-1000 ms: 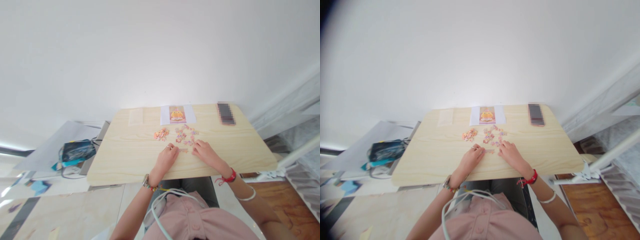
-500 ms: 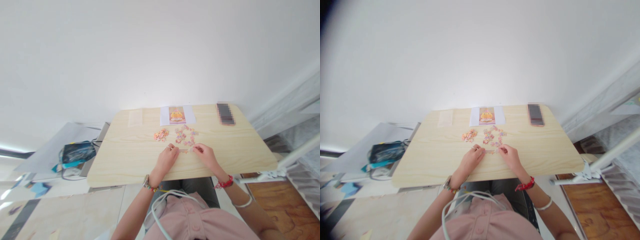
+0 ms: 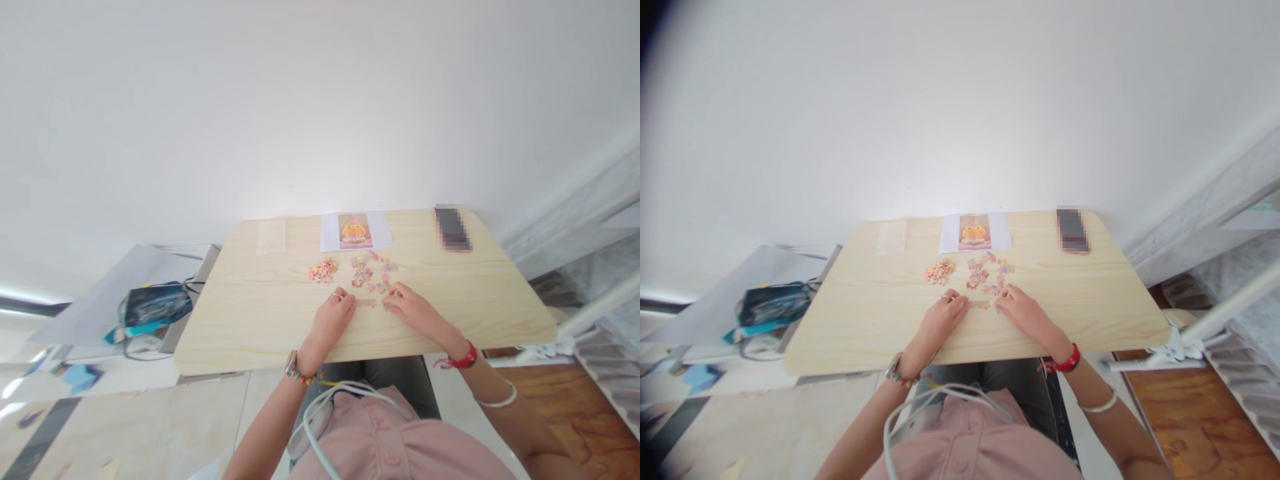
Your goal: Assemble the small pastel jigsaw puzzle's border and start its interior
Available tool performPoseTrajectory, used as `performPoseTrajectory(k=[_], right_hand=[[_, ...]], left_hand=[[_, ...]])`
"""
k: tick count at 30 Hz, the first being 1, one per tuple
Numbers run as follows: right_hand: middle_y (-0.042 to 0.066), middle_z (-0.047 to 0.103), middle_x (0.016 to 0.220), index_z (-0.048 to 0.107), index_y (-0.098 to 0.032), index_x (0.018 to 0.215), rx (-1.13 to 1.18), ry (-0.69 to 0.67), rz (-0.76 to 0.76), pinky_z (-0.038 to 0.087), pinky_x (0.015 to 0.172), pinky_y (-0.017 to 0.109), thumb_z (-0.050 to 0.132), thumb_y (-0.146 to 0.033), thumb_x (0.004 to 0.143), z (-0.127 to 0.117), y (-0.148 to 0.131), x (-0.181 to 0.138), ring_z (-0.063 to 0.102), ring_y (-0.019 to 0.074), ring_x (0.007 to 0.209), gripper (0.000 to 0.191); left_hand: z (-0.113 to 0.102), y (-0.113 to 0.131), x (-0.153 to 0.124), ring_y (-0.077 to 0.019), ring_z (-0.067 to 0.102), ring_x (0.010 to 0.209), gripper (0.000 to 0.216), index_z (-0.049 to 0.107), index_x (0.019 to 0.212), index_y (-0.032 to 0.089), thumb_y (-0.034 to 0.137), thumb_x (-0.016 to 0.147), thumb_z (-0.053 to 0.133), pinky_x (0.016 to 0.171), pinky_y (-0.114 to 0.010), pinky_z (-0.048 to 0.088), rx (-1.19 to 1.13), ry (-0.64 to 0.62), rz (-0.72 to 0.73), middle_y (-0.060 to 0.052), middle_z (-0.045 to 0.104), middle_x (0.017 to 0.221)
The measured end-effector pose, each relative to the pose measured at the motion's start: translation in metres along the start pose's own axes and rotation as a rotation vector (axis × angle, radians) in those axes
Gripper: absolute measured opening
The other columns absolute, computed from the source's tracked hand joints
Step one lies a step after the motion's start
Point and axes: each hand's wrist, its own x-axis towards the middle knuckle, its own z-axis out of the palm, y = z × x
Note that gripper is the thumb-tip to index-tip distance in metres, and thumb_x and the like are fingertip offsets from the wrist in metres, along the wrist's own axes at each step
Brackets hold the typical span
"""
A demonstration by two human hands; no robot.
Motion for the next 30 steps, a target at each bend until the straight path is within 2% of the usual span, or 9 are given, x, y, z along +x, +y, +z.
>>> performPoseTrajectory(k=[4,9,15,21,30], right_hand=[[0.006,0.049,0.092,0.056,-0.018,0.080,-0.038,0.024,-0.019,0.045,0.079,0.032,0.046,-0.017,0.082,0.005,0.006,0.005,0.051,0.0168,0.085,0.010],[0.007,0.051,0.089,0.054,-0.017,0.080,-0.127,0.027,-0.053,0.046,0.076,0.036,0.047,-0.018,0.082,0.010,0.007,0.007,0.052,0.0194,0.084,0.007],[0.008,0.051,0.095,0.055,-0.017,0.087,-0.115,0.018,-0.064,0.045,0.078,0.035,0.050,-0.019,0.081,0.003,0.006,0.004,0.051,0.0193,0.088,0.008],[0.007,0.051,0.090,0.054,-0.016,0.080,-0.142,-0.017,-0.057,0.046,0.074,0.034,0.048,-0.018,0.082,0.000,0.004,0.005,0.052,0.0182,0.083,0.006],[0.010,0.052,0.097,0.054,-0.015,0.083,-0.291,0.054,-0.059,0.044,0.076,0.035,0.049,-0.020,0.082,0.007,-0.002,0.013,0.052,0.0218,0.090,0.007]], left_hand=[[0.001,-0.001,0.001,-0.0137,0.054,0.082,0.018,0.050,0.092,0.020,0.026,0.088,0.033,0.066,-0.023,0.043,0.000,0.005,0.006,-0.004,0.049,0.101],[0.001,0.000,0.001,-0.0129,0.054,0.081,0.018,0.050,0.091,0.020,0.026,0.088,0.034,0.067,-0.023,0.043,-0.007,-0.007,-0.004,-0.004,0.049,0.100],[0.001,0.000,0.001,-0.0134,0.054,0.082,0.016,0.049,0.094,0.021,0.025,0.087,0.036,0.066,-0.023,0.043,0.003,-0.018,-0.014,-0.004,0.049,0.101],[0.003,-0.001,0.001,-0.0135,0.054,0.082,0.014,0.049,0.093,0.020,0.024,0.086,0.038,0.066,-0.023,0.044,0.004,-0.002,0.004,-0.004,0.049,0.101],[0.003,-0.002,0.001,-0.0131,0.054,0.083,0.016,0.050,0.095,0.021,0.025,0.087,0.037,0.068,-0.023,0.043,-0.022,-0.002,-0.005,-0.004,0.049,0.102]])
